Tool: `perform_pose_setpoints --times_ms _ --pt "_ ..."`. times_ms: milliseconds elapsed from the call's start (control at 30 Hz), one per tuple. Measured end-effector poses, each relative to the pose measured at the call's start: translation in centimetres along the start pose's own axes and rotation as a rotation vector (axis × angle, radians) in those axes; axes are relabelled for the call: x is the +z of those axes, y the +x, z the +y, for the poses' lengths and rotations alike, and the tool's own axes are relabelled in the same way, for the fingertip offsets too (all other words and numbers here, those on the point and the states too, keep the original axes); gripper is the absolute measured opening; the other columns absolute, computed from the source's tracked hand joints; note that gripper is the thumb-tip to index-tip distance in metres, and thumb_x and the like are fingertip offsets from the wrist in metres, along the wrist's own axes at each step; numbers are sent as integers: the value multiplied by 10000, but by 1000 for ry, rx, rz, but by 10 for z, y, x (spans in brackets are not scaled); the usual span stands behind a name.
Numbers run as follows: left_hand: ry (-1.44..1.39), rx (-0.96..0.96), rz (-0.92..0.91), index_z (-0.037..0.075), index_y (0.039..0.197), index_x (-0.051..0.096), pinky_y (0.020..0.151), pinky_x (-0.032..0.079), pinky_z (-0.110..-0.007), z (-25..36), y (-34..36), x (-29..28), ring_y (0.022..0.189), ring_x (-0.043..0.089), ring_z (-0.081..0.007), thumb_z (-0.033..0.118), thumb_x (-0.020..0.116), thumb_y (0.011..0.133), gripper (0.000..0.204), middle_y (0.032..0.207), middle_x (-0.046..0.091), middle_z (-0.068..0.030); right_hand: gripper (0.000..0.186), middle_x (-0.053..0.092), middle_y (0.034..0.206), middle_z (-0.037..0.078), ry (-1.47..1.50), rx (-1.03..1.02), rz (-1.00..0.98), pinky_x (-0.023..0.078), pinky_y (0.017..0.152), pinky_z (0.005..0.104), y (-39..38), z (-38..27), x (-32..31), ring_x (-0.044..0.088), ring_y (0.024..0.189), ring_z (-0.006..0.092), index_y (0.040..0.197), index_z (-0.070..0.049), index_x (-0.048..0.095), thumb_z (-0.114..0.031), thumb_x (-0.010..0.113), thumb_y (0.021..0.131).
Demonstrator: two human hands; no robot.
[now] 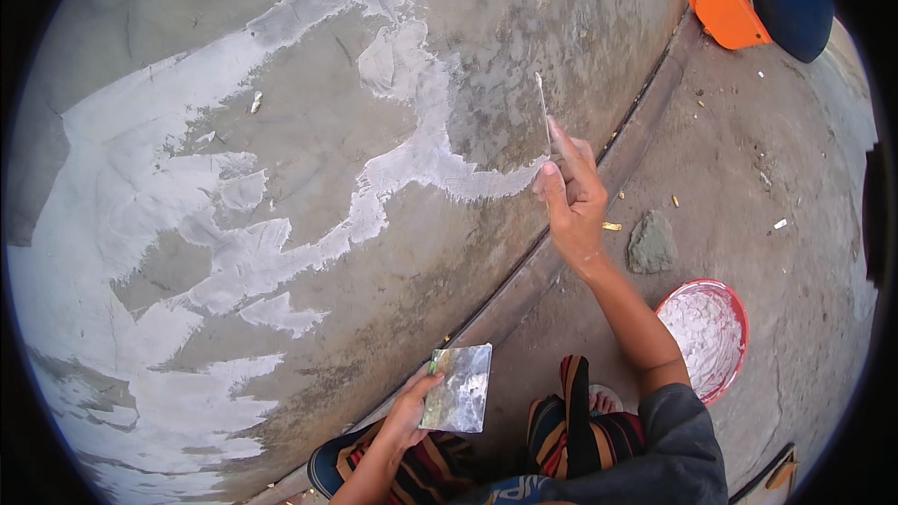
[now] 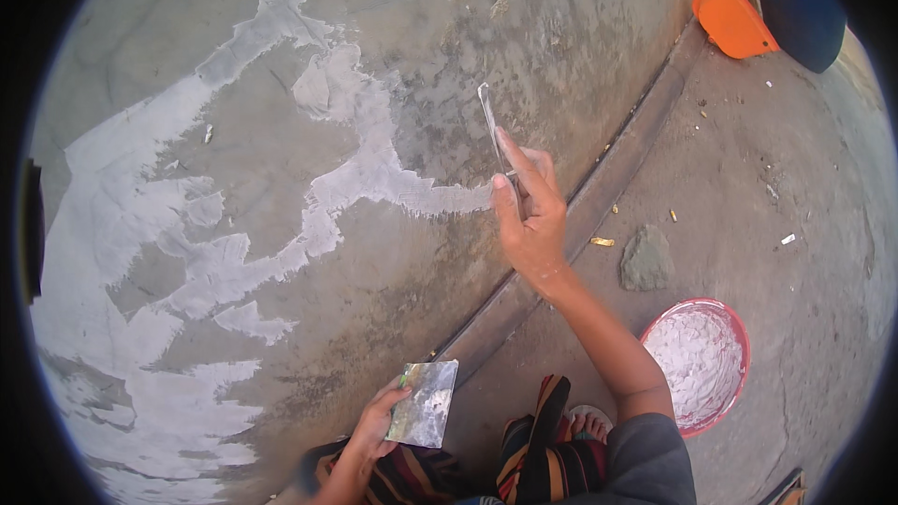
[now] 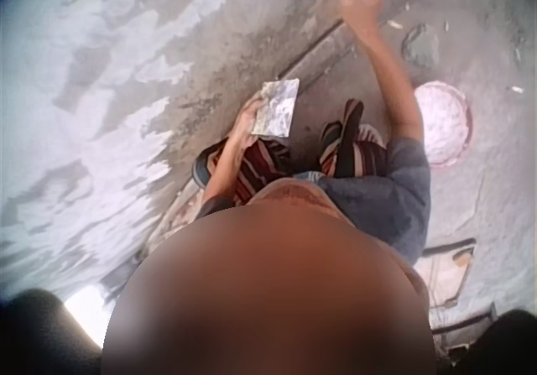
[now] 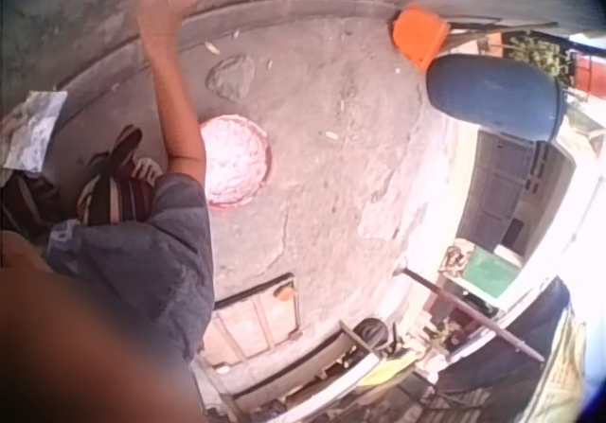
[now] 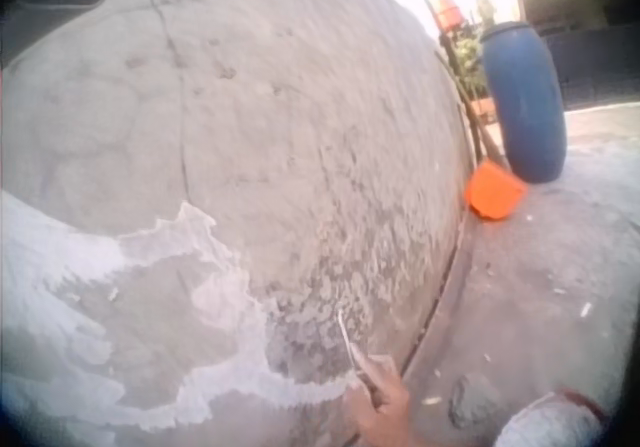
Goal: The person applies white plaster to a concrete wall using a small trowel and a larger hawk. They repeatedly scoop plaster from a red bucket and spread it onto the wall surface in smooth strokes.
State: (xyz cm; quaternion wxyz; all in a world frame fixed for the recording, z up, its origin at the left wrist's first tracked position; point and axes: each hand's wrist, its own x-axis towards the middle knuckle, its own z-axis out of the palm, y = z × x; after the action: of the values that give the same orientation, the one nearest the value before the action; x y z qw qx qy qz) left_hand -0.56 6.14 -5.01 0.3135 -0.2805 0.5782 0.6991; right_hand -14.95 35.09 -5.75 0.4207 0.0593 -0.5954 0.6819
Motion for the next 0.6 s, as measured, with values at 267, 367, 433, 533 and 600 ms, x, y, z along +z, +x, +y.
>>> perform_pose_setpoints --times_ms 267,367,433,533,600 --pt "41 47 -60 25 1355 431 869 515 -345 2 10 9 987 635 -195 172 470 940 442 1156 603 -98 424 577 872 42 403 462 -315 429 604 212 -38 -23 -19 504 683 75 1397 -44 471 -192 513 1002" --pt "21 104 -26 20 1351 427 870 517 -352 5 11 16 988 633 -201 175 471 940 441 1151 601 -105 423 589 880 56 490 573 -411 440 592 231 -57 -23 -29 520 662 87 1406 -43 452 -196 489 1013" --pt "-6 140 34 17 1329 437 869 519 -360 7 13 24 983 636 -208 178 471 938 424 1145 602 -113 416 592 877 57 486 613 -445 445 589 240 -70 -25 -35 524 659 92 1400 -49 461 -188 493 1009" --pt "-124 138 43 19 1227 509 758 557 -367 4 21 23 874 670 -206 230 543 906 385 1055 648 -108 409 584 844 58 298 498 -487 444 591 250 -87 -30 -42 522 665 104 1377 -74 506 -155 536 977" --pt "-199 113 81 20 1138 557 598 546 -297 8 20 35 711 659 -168 238 551 905 319 936 667 -89 424 576 822 79 41 215 -551 450 593 273 -95 -33 -45 535 664 136 1367 -95 526 -108 566 944"
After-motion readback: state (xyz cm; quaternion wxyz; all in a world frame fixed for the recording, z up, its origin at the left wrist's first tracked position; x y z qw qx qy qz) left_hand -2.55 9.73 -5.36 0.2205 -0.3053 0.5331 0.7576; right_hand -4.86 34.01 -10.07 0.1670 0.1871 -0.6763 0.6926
